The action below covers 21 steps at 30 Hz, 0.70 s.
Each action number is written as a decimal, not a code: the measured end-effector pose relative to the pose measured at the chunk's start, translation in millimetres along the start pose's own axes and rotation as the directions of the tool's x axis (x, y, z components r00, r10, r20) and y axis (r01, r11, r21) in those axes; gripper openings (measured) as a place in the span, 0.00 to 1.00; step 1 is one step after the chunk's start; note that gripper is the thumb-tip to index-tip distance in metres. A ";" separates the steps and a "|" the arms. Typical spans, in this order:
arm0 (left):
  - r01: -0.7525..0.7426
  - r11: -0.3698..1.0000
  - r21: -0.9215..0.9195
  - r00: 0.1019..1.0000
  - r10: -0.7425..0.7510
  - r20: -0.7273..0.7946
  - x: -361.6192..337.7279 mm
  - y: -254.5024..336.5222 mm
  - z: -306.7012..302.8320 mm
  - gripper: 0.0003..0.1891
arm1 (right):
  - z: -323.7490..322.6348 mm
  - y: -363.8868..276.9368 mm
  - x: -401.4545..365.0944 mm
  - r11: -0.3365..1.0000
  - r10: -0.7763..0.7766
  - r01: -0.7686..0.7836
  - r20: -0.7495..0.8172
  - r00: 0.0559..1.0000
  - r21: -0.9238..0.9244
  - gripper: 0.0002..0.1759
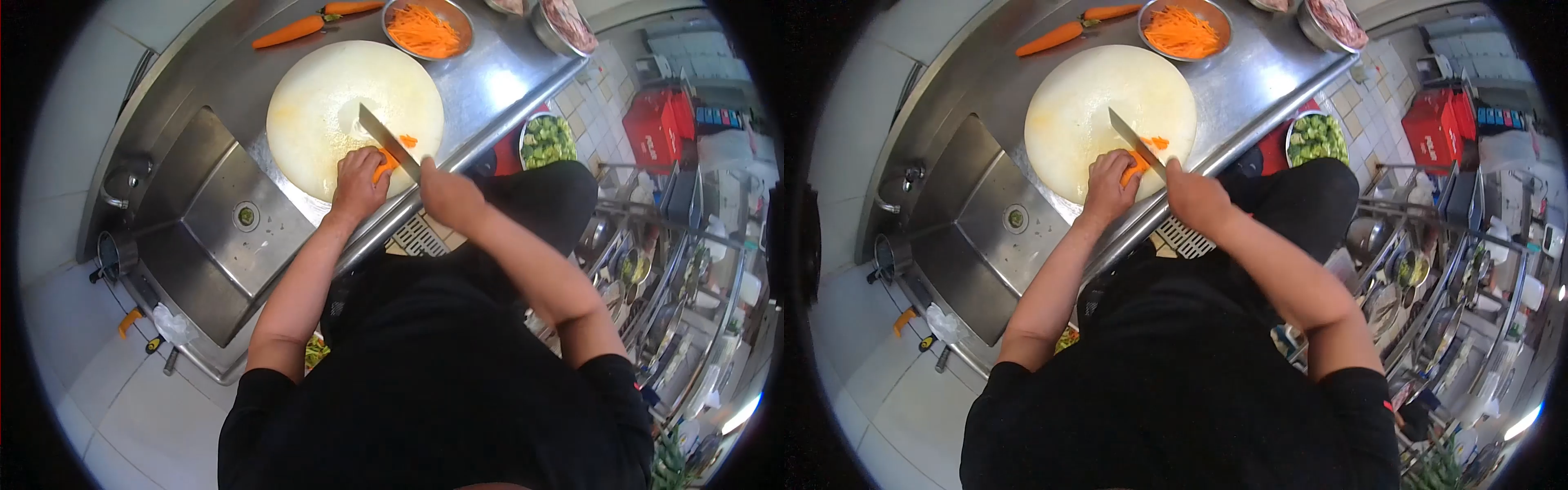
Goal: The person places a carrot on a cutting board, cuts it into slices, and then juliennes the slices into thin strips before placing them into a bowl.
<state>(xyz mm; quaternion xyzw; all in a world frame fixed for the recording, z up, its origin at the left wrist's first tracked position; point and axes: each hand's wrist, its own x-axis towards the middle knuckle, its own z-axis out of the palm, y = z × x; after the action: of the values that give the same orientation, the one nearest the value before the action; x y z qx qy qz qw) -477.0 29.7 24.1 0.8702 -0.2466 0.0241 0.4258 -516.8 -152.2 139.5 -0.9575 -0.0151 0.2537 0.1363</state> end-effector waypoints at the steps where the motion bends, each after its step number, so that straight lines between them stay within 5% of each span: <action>1: -0.008 1.000 0.000 1.000 0.008 0.020 -3.7 0.2 -0.5 0.14 | -13.7 -3.8 2.1 1.000 -0.029 0.029 -0.034 0.999 0.010 0.09; 4: -0.035 0.999 -0.018 0.999 0.035 -0.011 -2.0 -1.2 -1.3 0.14 | -40.0 -14.1 -4.6 0.999 -0.044 0.046 0.044 0.998 -0.028 0.09; 9: -0.001 1.000 -0.002 1.000 0.001 -0.003 1.2 4.2 -3.2 0.11 | 13.8 -1.3 -17.8 0.999 0.003 -0.003 0.011 1.000 -0.033 0.09; 16: -0.033 0.999 -0.036 0.999 0.032 -0.028 1.4 -5.7 -0.4 0.09 | -35.9 -18.9 -11.1 1.000 -0.029 0.028 0.049 0.998 0.009 0.09; 21: -0.029 0.999 -0.019 0.999 0.029 -0.026 3.0 -2.9 -1.6 0.10 | 0.1 -9.5 -9.0 1.000 0.008 -0.008 0.028 1.000 0.010 0.08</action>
<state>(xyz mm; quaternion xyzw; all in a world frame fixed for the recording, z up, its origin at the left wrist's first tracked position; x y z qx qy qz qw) -472.9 31.1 23.7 0.8619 -0.2541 0.0391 0.4370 -524.3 -143.8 146.3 -0.9532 -0.0120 0.2677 0.1398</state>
